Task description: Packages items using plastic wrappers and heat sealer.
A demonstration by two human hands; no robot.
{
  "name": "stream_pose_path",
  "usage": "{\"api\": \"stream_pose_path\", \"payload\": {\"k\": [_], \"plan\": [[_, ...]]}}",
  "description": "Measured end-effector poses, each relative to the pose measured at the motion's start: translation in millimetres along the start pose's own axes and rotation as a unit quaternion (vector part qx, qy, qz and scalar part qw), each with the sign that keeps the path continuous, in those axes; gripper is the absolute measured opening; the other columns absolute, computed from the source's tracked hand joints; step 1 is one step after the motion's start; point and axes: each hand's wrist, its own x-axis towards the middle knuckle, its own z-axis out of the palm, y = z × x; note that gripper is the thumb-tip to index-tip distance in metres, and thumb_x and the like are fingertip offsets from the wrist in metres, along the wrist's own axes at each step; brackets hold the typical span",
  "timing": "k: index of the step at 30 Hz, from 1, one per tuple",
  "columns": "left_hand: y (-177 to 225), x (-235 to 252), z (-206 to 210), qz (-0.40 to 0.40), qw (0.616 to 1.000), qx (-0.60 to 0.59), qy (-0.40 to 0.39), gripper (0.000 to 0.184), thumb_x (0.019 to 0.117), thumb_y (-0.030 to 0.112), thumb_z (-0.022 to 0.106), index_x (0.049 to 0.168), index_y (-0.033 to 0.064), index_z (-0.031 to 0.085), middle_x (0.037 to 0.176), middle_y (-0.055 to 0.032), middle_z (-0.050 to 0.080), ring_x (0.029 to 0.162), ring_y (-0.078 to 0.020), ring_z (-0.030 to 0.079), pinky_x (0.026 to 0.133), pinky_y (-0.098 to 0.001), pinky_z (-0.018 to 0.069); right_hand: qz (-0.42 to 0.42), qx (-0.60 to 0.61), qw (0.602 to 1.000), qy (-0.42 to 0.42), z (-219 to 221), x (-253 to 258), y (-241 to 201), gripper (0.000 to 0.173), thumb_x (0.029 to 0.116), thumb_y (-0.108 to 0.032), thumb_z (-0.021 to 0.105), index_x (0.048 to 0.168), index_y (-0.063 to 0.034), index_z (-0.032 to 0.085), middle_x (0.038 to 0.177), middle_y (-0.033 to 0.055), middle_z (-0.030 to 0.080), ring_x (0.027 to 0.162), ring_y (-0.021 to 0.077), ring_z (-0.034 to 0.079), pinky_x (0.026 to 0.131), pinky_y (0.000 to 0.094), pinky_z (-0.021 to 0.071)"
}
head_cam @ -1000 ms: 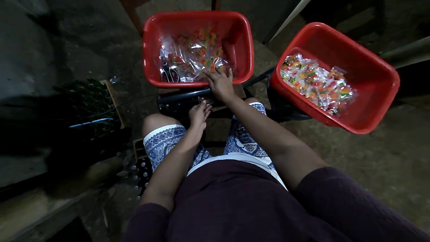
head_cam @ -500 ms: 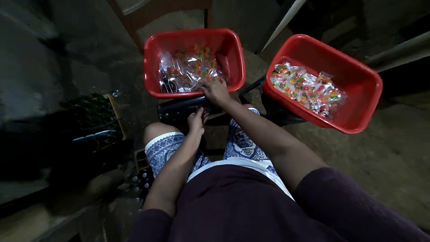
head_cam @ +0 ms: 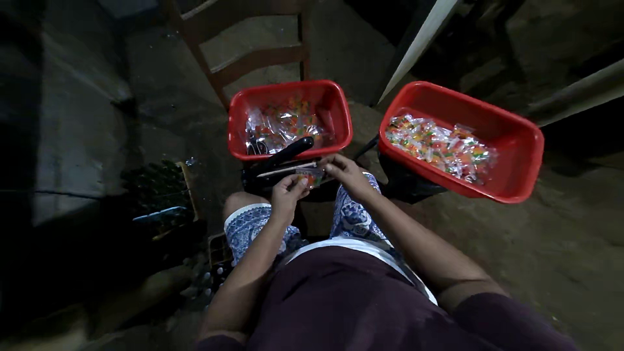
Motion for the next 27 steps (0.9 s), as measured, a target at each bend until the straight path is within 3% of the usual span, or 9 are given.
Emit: {"api": "stream_pose_path", "payload": {"k": [3, 7, 8, 12, 15, 17, 20, 25, 27], "plan": [[13.8, -18.1, 3.8, 0.037, 0.999, 0.019, -0.022, 0.011, 0.0965, -0.003, 0.061, 0.106, -0.0029, 0.067, 0.092, -0.0043, 0.071, 0.082, -0.0119, 0.071, 0.080, -0.0306, 0.0621, -0.030, 0.031, 0.999, 0.011, 8.9, -17.8, -14.0, 0.007, 0.0982, -0.008, 0.063, 0.097, -0.0032, 0.067, 0.088, -0.0010, 0.065, 0.077, 0.0033, 0.061, 0.074, 0.0235, 0.0542], [25.8, -28.3, 3.1, 0.139, 0.988, 0.065, -0.034, 0.040, 0.0939, 0.005, 0.066, 0.133, -0.0014, 0.059, 0.110, -0.0037, 0.070, 0.094, -0.0079, 0.067, 0.086, -0.0278, 0.0573, -0.040, 0.033, 0.999, -0.001, 10.0, -26.7, -29.4, 0.010, 0.0994, -0.009, 0.062, 0.092, -0.0044, 0.067, 0.081, -0.0029, 0.064, 0.071, 0.0023, 0.059, 0.069, 0.0214, 0.0524], [30.7, -29.7, 3.5, 0.151, 0.984, 0.084, -0.034, 0.039, 0.0940, 0.006, 0.067, 0.132, -0.0017, 0.060, 0.113, -0.0041, 0.070, 0.097, -0.0067, 0.066, 0.088, -0.0264, 0.0560, -0.042, 0.029, 0.999, -0.009, 10.8, -28.5, -32.2, 0.011, 0.1000, -0.010, 0.061, 0.091, -0.0046, 0.067, 0.080, -0.0031, 0.063, 0.071, 0.0020, 0.058, 0.069, 0.0211, 0.0517], [43.5, -31.4, 8.2, 0.132, 0.984, 0.122, -0.002, 0.003, 0.0941, 0.003, 0.070, 0.095, 0.0005, 0.072, 0.088, -0.0011, 0.070, 0.082, -0.0057, 0.065, 0.079, -0.0254, 0.0561, -0.044, 0.036, 0.998, -0.016, 16.7, -33.3, -37.7, 0.010, 0.1007, -0.011, 0.060, 0.094, -0.0050, 0.066, 0.081, -0.0020, 0.063, 0.073, 0.0033, 0.059, 0.070, 0.0225, 0.0515], [42.9, -34.0, 11.2, 0.107, 0.991, 0.079, 0.010, 0.005, 0.0963, 0.004, 0.067, 0.095, 0.0013, 0.071, 0.088, -0.0014, 0.069, 0.083, -0.0077, 0.066, 0.079, -0.0275, 0.0571, -0.059, 0.029, 0.998, -0.017, 19.9, -35.1, -36.2, 0.005, 0.0966, -0.009, 0.067, 0.096, -0.0037, 0.066, 0.082, -0.0009, 0.065, 0.072, 0.0034, 0.060, 0.069, 0.0225, 0.0526], [39.4, -36.2, 14.0, 0.079, 0.996, 0.031, 0.023, 0.010, 0.0984, 0.004, 0.064, 0.106, 0.0002, 0.069, 0.097, -0.0042, 0.070, 0.087, -0.0110, 0.068, 0.080, -0.0301, 0.0587, -0.075, 0.009, 0.997, 0.004, 23.0, -36.1, -36.9, 0.006, 0.0960, -0.008, 0.067, 0.094, -0.0025, 0.066, 0.083, -0.0003, 0.065, 0.071, 0.0027, 0.060, 0.069, 0.0219, 0.0528], [33.2, -40.3, 15.4, 0.015, 0.999, -0.033, 0.023, 0.036, 0.1020, 0.004, 0.057, 0.136, -0.0010, 0.049, 0.116, -0.0108, 0.061, 0.098, -0.0171, 0.066, 0.085, -0.0360, 0.0599, -0.111, -0.043, 0.992, 0.050, 30.0, -37.6, -36.1, 0.012, 0.0963, -0.011, 0.067, 0.093, 0.0012, 0.067, 0.091, 0.0046, 0.064, 0.078, 0.0038, 0.060, 0.074, 0.0214, 0.0534], [26.1, -44.3, 11.8, -0.061, 0.988, -0.137, 0.033, 0.012, 0.1077, 0.007, 0.047, 0.118, 0.0026, 0.052, 0.095, -0.0052, 0.066, 0.083, -0.0133, 0.068, 0.079, -0.0316, 0.0600, -0.250, -0.185, 0.948, 0.072, 55.6, -34.5, -15.2, 0.024, 0.0983, -0.021, 0.064, 0.096, 0.0006, 0.072, 0.099, 0.0141, 0.070, 0.094, 0.0196, 0.067, 0.087, 0.0346, 0.0557], [28.7, -44.0, 7.1, -0.054, 0.982, -0.176, 0.035, 0.011, 0.1068, 0.004, 0.046, 0.114, 0.0045, 0.054, 0.092, -0.0040, 0.069, 0.081, -0.0124, 0.070, 0.077, -0.0300, 0.0607, -0.266, -0.166, 0.948, 0.048, 61.1, -31.3, -14.6, 0.028, 0.1000, -0.026, 0.063, 0.099, -0.0002, 0.073, 0.110, 0.0158, 0.070, 0.106, 0.0216, 0.066, 0.094, 0.0358, 0.0541]]}}
